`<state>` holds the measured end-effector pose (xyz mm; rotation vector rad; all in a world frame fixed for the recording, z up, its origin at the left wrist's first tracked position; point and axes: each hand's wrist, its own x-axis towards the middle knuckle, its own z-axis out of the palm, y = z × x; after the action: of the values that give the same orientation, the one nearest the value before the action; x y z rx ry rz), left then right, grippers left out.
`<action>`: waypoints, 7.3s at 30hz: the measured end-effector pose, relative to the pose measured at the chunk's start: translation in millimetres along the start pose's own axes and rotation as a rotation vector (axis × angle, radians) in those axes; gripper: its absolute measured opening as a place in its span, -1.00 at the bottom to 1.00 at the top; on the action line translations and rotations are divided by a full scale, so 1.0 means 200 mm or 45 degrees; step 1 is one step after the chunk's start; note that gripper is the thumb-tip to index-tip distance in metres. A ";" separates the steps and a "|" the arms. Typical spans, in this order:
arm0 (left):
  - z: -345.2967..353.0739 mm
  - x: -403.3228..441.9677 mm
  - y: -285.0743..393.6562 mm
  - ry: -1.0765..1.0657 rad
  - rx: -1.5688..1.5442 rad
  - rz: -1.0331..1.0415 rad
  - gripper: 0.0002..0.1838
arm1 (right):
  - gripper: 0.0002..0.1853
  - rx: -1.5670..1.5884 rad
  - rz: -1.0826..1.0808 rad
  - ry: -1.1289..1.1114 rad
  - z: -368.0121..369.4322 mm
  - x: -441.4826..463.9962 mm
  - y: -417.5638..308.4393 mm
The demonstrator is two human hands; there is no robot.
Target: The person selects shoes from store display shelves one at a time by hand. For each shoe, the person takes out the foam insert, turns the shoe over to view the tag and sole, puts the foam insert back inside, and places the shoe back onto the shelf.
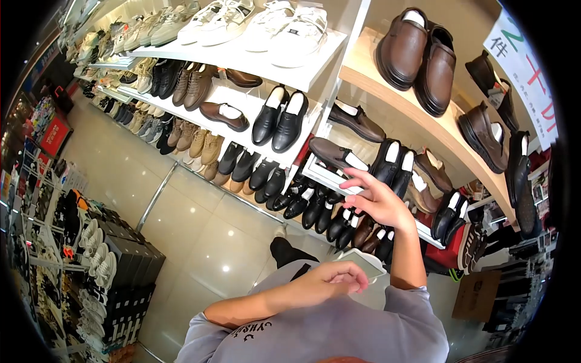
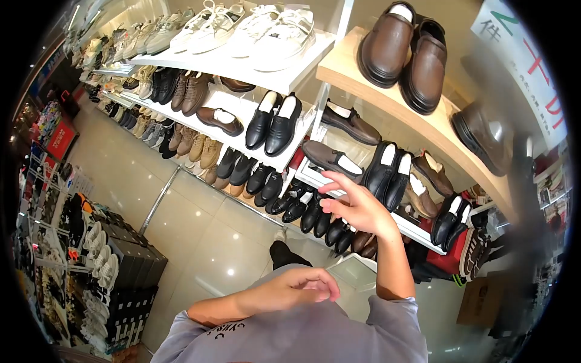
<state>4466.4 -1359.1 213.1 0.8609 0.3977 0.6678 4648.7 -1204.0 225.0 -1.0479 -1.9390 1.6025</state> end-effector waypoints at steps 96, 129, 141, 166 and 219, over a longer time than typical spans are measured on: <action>-1.59 -0.76 0.46 1.271 -0.629 1.076 -0.34 | -0.85 0.048 -0.235 -0.456 1.02 1.53 -0.16; -1.28 -0.78 0.16 1.275 -0.593 1.503 -0.10 | -0.82 -0.279 -1.035 -0.610 0.99 1.52 -0.38; -1.23 -1.14 0.37 1.687 -0.035 1.081 0.02 | -0.45 0.210 -0.112 -0.792 1.44 1.57 -0.45; -1.47 -2.50 0.18 1.362 -0.608 1.892 -0.17 | -0.41 0.204 0.142 -0.813 2.18 1.77 -0.66; -3.36 -3.13 1.50 1.275 -0.862 0.856 -0.18 | -0.55 -0.831 -0.571 -1.904 3.49 3.98 -1.19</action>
<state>3512.2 -1266.4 87.2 -0.0822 0.7142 1.7451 3575.2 -1061.4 162.0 0.8376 -3.3533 1.5516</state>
